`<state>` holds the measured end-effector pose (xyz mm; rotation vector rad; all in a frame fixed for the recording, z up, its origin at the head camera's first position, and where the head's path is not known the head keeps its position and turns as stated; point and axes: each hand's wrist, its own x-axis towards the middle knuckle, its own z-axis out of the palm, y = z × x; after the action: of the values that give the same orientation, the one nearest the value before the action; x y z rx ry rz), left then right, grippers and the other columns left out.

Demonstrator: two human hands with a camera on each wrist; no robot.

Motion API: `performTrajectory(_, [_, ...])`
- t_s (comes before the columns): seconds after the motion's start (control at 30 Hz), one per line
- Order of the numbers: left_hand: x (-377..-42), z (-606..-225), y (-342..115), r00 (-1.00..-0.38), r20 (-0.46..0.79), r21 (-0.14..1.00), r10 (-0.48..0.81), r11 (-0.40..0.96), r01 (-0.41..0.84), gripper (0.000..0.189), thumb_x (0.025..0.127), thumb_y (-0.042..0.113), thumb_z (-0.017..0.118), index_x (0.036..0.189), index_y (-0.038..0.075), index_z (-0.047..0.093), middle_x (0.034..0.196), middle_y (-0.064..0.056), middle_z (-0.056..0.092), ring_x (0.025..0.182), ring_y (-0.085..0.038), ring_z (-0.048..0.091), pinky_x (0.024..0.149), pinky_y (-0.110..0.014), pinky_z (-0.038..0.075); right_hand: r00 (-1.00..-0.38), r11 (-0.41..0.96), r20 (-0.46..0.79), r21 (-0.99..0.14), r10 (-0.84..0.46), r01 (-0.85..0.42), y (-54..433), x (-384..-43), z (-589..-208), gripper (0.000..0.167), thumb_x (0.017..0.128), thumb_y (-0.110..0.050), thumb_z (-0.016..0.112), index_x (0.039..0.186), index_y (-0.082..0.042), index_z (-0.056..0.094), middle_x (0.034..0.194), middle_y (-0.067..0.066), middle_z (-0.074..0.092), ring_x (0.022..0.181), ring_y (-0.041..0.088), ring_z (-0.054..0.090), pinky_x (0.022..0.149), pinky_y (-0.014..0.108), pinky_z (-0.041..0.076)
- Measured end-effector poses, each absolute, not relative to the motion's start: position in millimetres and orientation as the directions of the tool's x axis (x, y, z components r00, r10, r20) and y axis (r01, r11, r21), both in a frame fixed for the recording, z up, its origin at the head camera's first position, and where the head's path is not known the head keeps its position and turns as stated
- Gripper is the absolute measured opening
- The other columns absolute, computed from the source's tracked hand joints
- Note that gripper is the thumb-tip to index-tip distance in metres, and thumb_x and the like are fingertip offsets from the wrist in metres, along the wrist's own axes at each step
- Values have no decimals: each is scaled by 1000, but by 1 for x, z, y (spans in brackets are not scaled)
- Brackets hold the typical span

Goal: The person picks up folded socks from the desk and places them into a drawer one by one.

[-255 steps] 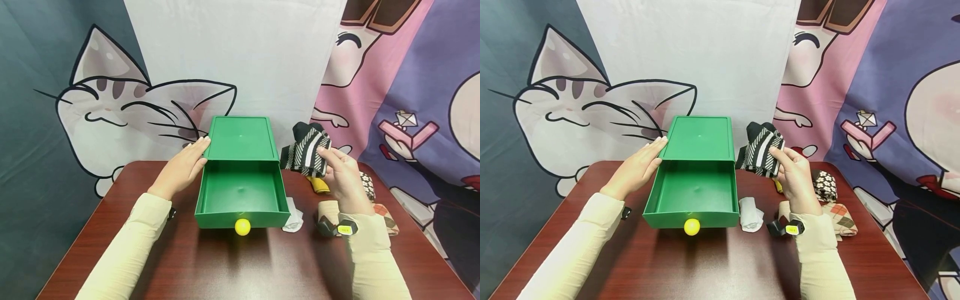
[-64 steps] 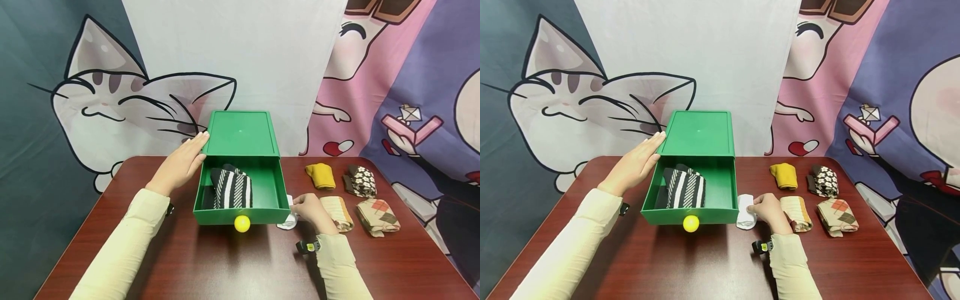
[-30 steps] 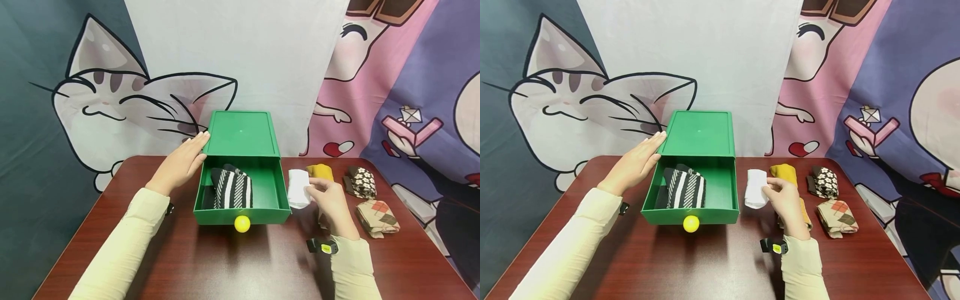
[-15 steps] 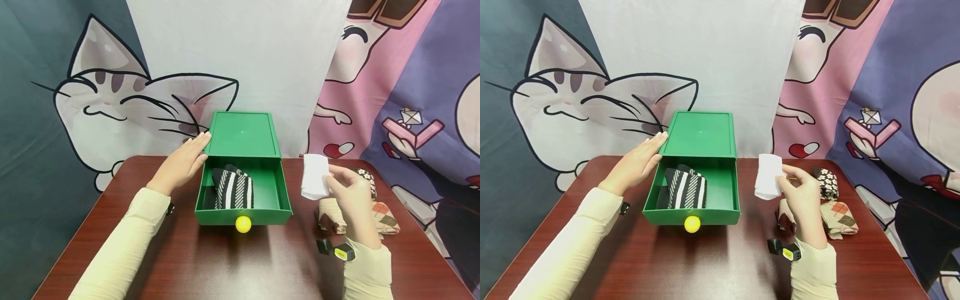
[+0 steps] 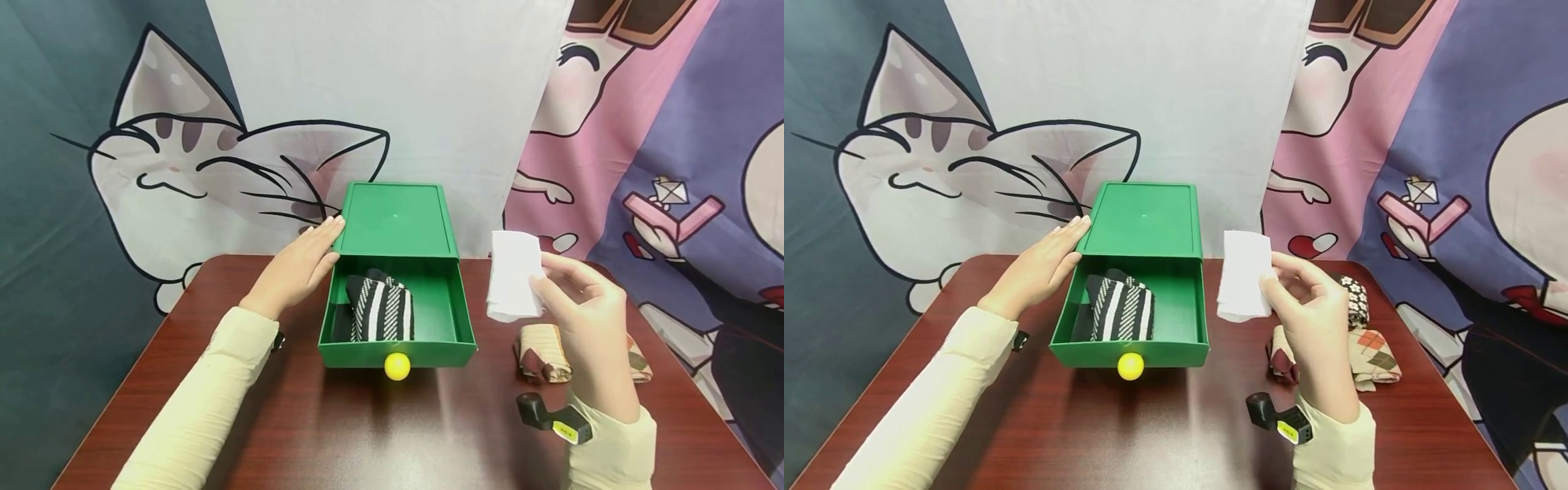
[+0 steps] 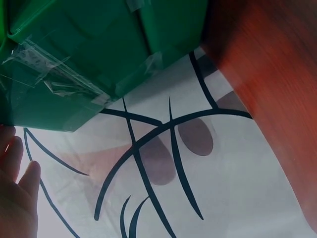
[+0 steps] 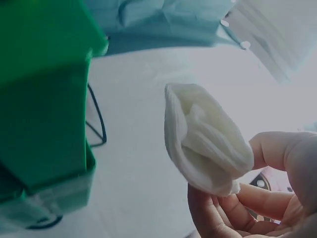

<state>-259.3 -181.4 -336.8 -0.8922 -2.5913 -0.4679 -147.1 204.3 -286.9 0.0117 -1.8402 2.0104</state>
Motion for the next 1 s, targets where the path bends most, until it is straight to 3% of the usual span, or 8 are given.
performTrajectory(0.4, [-258, -337, -181, -739, 435, 193, 515, 748, 635, 56, 109, 25, 46, 159, 5, 31, 164, -10, 32, 150, -32, 31, 126, -42, 18, -943, 106, 322, -944, 81, -313, 179, -156, -288, 23, 90, -5, 74, 113, -1, 74, 87, 5, 69, 74, 12, 69, 62, 21, 58])
performTrajectory(0.67, [-258, -336, -180, -741, 431, 200, 515, 746, 635, 56, 109, 25, 45, 160, 5, 30, 164, -10, 32, 152, -27, 27, 127, -41, 17, -920, 329, 390, -875, 41, -356, 168, -166, -297, 18, 89, -5, 74, 106, -3, 76, 79, 0, 66, 65, 10, 62, 53, 18, 48])
performTrajectory(1.0, [-259, -337, -181, -746, 428, 205, 510, 749, 630, 56, 109, 26, 45, 160, 6, 30, 164, -9, 31, 152, -26, 26, 126, -45, 20, -881, 431, 473, -799, 17, -420, 161, -170, -305, 15, 84, 0, 75, 97, -6, 78, 78, 4, 68, 65, 8, 64, 58, 15, 51])
